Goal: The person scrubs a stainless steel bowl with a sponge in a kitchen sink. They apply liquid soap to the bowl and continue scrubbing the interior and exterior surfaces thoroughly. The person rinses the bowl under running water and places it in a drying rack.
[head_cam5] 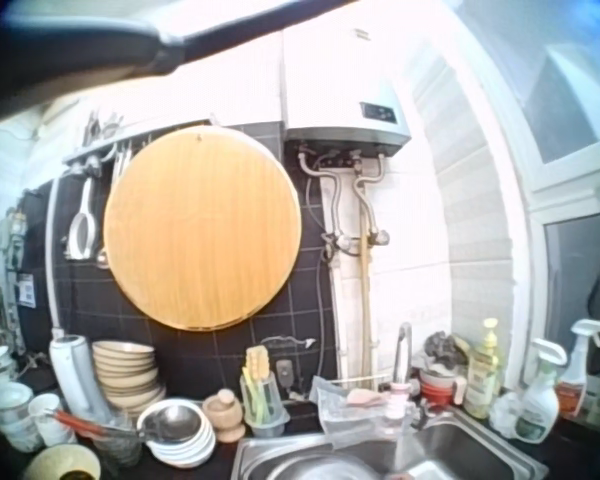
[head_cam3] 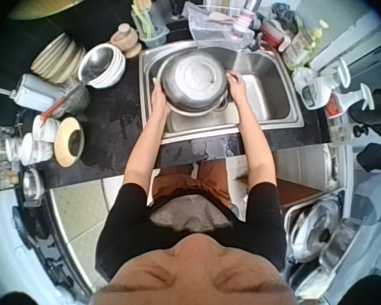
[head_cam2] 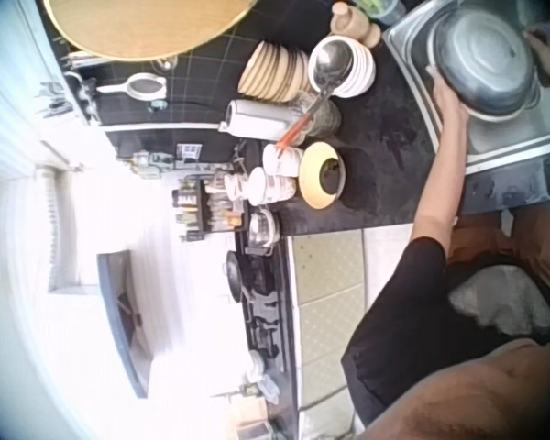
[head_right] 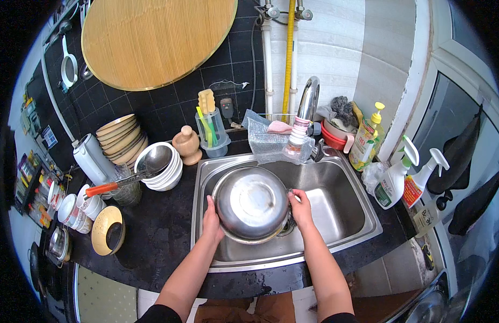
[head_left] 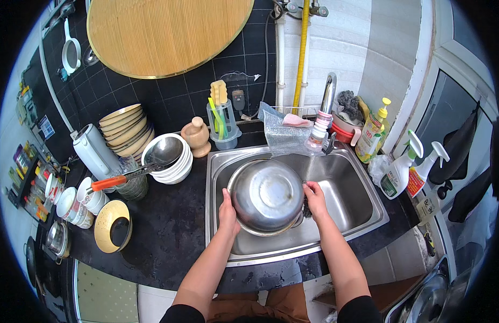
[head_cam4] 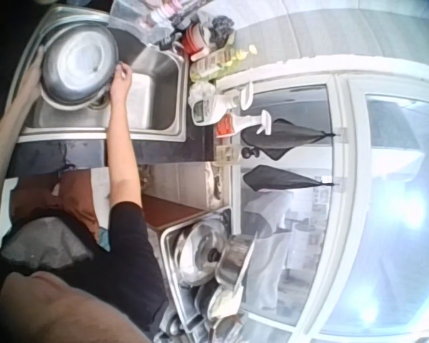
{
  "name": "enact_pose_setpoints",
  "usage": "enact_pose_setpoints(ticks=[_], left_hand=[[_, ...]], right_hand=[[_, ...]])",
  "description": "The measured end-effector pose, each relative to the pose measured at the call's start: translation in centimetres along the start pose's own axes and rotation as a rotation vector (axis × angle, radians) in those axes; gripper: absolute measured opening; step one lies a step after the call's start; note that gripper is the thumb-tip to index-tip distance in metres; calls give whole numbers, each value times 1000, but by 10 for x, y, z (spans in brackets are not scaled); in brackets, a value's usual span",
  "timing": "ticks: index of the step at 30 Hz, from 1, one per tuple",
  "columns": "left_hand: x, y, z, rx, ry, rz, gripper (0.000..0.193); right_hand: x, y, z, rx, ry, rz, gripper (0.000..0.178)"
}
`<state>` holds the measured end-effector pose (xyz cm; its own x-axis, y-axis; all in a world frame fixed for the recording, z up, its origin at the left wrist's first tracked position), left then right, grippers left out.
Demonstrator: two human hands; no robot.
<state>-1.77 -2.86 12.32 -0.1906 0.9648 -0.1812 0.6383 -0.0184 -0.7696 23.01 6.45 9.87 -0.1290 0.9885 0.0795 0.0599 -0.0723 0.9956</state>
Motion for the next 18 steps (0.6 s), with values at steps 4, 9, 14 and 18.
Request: enact_pose_setpoints(ticks=[4, 9, 14, 18], left_hand=[[4, 1, 2, 190, 7, -33, 70], [3, -3, -1, 437, -64, -258, 60], [15, -2, 8, 606, -24, -307, 52], [8, 3, -10, 783, 185, -350, 37]], right_hand=[[-1, 5, 6, 148, 9, -177, 21], [-5, 25, 1, 134, 33, 95, 22], [-7, 29, -3, -10, 142, 182, 19], [-15, 34, -14, -119, 231, 155, 15]])
Point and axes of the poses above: each hand's wrist, its own x-axis towards the middle knuckle, its own z-axis out of the back of the hand, y = z × x, the point moved 3 cm from there along x, towards the middle knuckle, and after that the axes turned 11 degrees about y, right-handed, at the moved point
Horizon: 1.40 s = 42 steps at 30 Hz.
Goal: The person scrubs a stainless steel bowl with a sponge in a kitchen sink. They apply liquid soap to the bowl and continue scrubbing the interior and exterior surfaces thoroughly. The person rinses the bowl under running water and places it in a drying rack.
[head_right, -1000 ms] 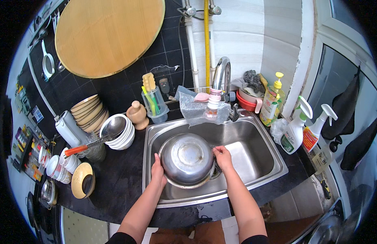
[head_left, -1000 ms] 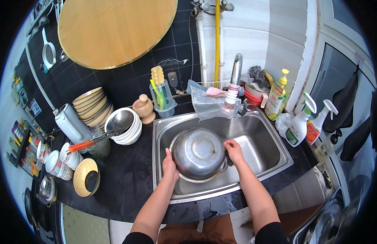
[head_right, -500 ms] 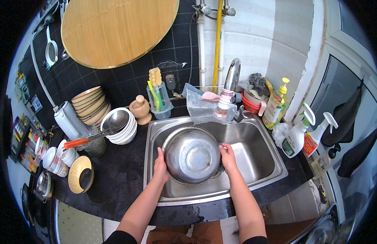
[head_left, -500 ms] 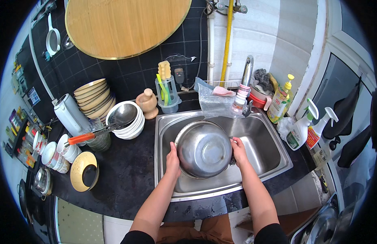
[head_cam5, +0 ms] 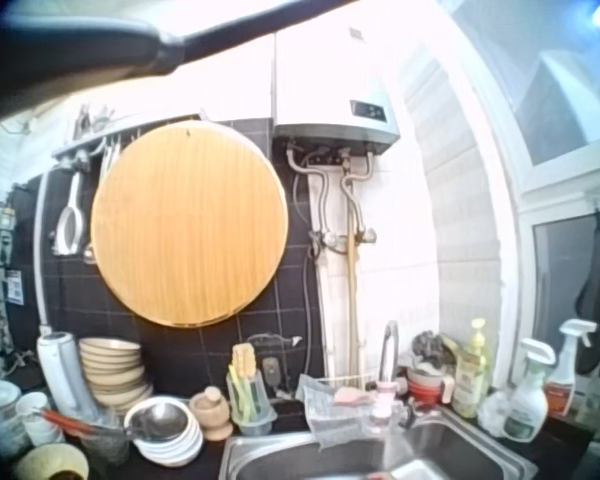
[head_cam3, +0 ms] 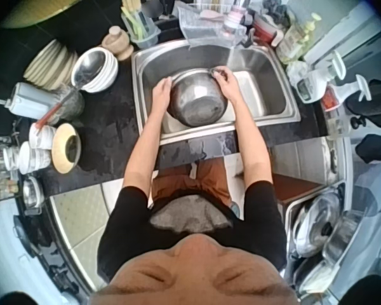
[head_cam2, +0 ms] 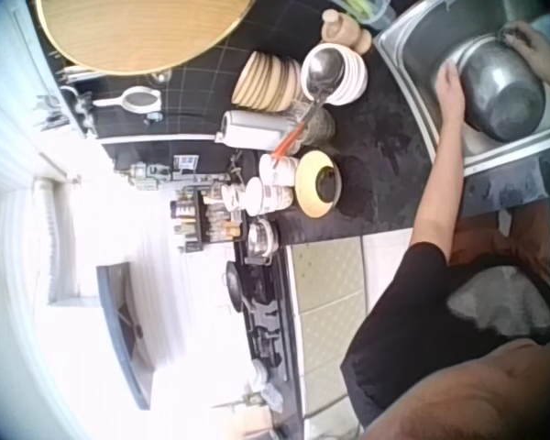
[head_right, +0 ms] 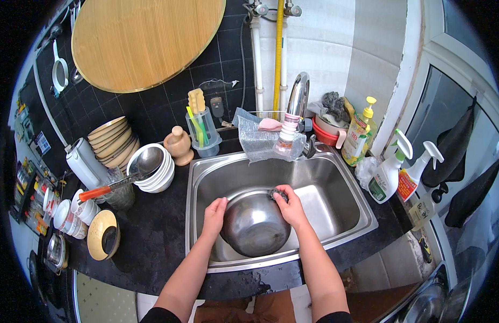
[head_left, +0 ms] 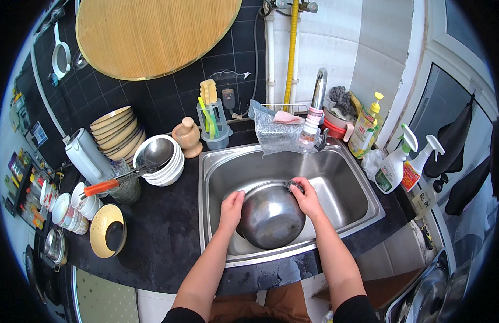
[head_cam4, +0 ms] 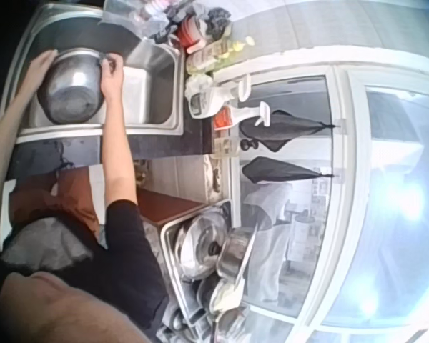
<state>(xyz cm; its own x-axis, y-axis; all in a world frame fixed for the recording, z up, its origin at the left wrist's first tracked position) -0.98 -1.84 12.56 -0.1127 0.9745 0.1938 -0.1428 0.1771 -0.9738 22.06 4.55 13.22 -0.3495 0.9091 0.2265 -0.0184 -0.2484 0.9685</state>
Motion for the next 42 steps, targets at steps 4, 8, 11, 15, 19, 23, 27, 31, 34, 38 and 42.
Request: enact_pose_setpoints(ticks=[4, 8, 11, 15, 19, 23, 27, 31, 34, 38, 42], left_hand=[[2, 3, 1, 31, 17, 23, 36], [3, 16, -1, -41, 6, 56, 39], [5, 27, -2, -62, -3, 68, 41], [5, 28, -6, -53, -16, 68, 43], [3, 27, -3, -16, -5, 111, 43], [3, 23, -2, 72, -51, 63, 43], [0, 15, -5, 111, -33, 88, 42], [-5, 4, -4, 139, -34, 90, 42], [-3, 3, -4, 174, -46, 19, 44], [-3, 3, -6, 157, -7, 32, 44], [-4, 7, -4, 143, 18, 3, 40]], right_hand=[[1, 1, -1, -42, 12, -14, 17], [4, -6, -5, -177, 8, 93, 18], [3, 7, -8, -373, -45, 77, 17], [8, 36, -29, -502, -24, 88, 16], [15, 63, -82, -756, 220, 405, 12], [22, 70, -96, -868, 233, 383, 8], [35, 61, -89, -913, 137, 301, 6], [29, 68, -108, -982, 203, 395, 5], [37, 66, -100, -997, 168, 346, 6], [44, 61, -91, -1051, 115, 327, 4], [32, 74, -107, -1048, 209, 400, 2]])
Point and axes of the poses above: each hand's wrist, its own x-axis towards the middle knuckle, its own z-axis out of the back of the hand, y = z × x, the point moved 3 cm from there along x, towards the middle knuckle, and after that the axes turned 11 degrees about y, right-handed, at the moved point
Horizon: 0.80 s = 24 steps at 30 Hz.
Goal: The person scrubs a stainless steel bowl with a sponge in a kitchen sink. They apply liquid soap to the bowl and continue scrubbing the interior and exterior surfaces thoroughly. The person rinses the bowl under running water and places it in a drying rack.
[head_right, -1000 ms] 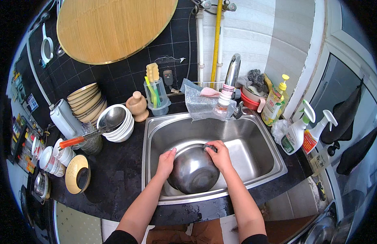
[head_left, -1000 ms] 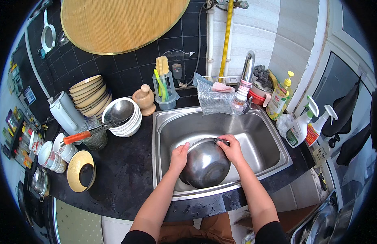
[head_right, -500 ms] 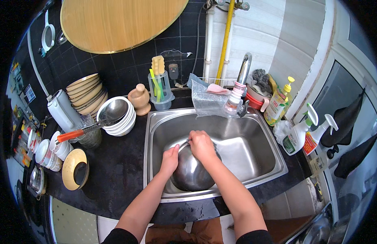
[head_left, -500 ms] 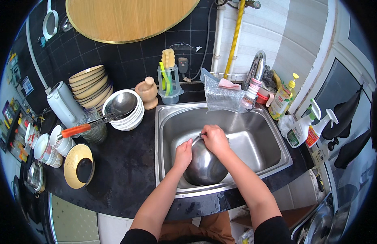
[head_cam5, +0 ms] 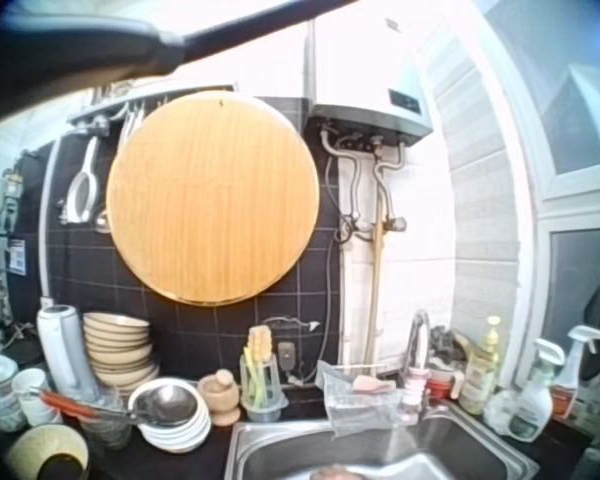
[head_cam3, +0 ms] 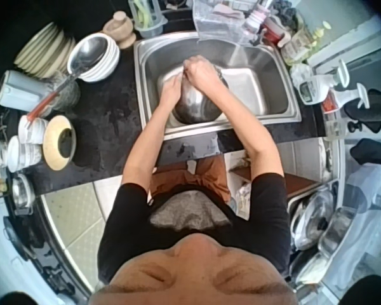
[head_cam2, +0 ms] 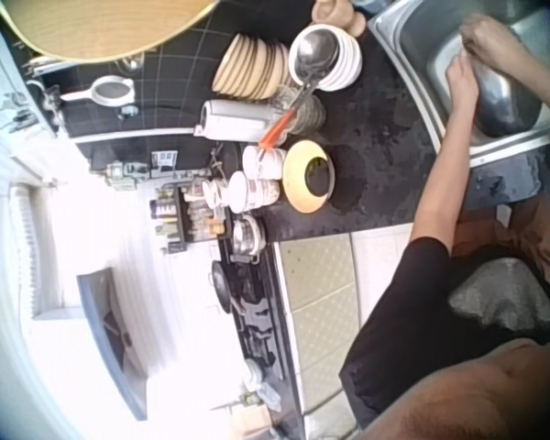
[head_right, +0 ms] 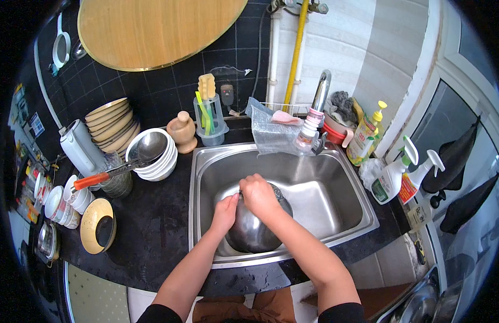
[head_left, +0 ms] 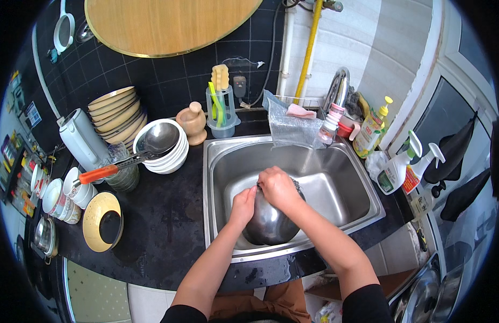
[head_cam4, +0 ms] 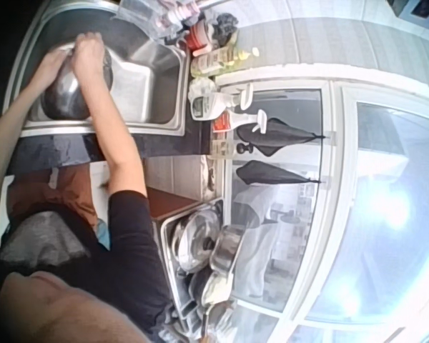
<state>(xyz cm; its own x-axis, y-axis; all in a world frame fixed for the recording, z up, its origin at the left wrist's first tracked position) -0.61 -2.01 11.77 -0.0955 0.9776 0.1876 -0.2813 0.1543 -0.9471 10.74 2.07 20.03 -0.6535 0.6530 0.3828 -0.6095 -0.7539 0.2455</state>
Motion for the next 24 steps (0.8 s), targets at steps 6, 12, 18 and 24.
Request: enact_pose_setpoints(ticks=[6, 12, 18, 24], left_hand=[[-1, -3, -7, -89, 91, 86, 36], [-1, -9, -7, -133, 51, 56, 36], [-3, -8, -7, -150, 132, 74, 35], [-7, -29, -7, 222, 120, -98, 26]], right_hand=[[0, -19, -1, -46, -36, -54, 6], [8, -23, -2, -55, -42, -27, 3], [0, -20, 4, -11, 15, 39, 8], [-36, -56, 10, -38, 174, -40, 16]])
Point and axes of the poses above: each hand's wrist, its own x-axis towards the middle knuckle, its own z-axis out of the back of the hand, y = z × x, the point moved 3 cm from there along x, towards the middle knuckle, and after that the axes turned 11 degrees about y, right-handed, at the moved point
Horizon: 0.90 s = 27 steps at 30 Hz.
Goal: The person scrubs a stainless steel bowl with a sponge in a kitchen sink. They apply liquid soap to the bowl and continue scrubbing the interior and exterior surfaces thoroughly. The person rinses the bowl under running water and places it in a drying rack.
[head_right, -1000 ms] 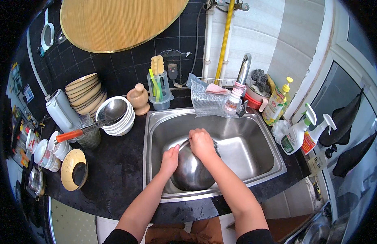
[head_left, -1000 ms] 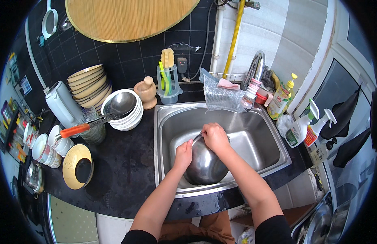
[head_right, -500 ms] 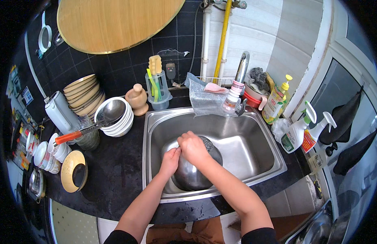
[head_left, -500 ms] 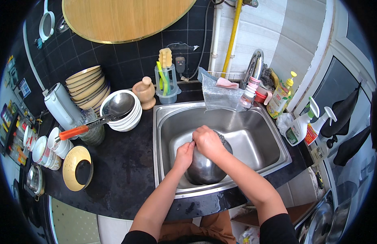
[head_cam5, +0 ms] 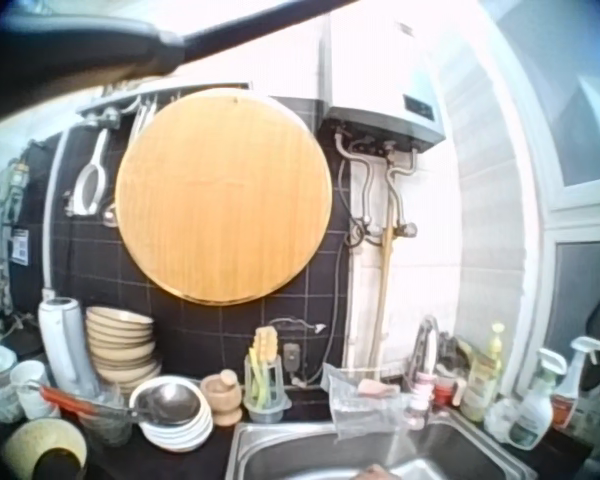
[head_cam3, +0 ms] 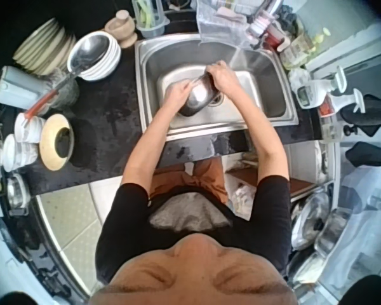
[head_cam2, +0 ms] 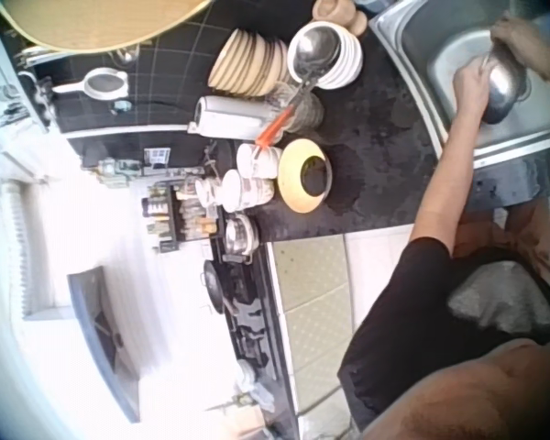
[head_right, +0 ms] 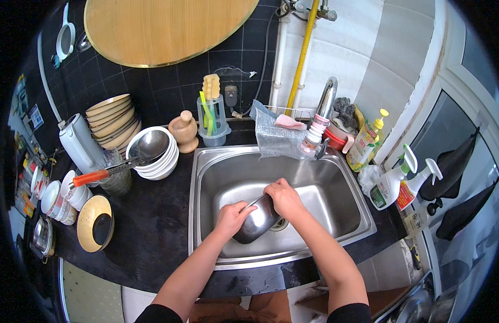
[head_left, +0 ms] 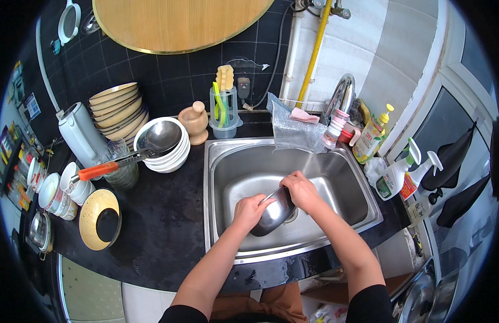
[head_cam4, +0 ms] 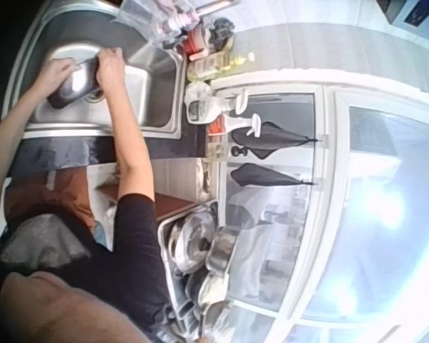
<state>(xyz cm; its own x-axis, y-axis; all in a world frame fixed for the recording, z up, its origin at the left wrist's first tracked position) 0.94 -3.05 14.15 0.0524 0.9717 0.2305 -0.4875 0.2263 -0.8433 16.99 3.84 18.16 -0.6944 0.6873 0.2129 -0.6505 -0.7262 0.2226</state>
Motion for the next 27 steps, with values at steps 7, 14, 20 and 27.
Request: enact_pose_setpoints(ticks=[7, 14, 20, 27], left_hand=[[4, -7, 19, 250, -501, -290, 19], [3, 22, 4, -61, -124, 224, 48], [0, 56, -14, -299, 230, 843, 76], [-12, 27, -8, -797, 22, 1085, 92]], right_hand=[[-19, -34, 1, 132, -50, -385, 25], [-24, -80, -32, 472, -96, -648, 28], [-30, -78, -65, 1532, -72, -940, 26], [-33, -58, -97, 2237, -211, -929, 24]])
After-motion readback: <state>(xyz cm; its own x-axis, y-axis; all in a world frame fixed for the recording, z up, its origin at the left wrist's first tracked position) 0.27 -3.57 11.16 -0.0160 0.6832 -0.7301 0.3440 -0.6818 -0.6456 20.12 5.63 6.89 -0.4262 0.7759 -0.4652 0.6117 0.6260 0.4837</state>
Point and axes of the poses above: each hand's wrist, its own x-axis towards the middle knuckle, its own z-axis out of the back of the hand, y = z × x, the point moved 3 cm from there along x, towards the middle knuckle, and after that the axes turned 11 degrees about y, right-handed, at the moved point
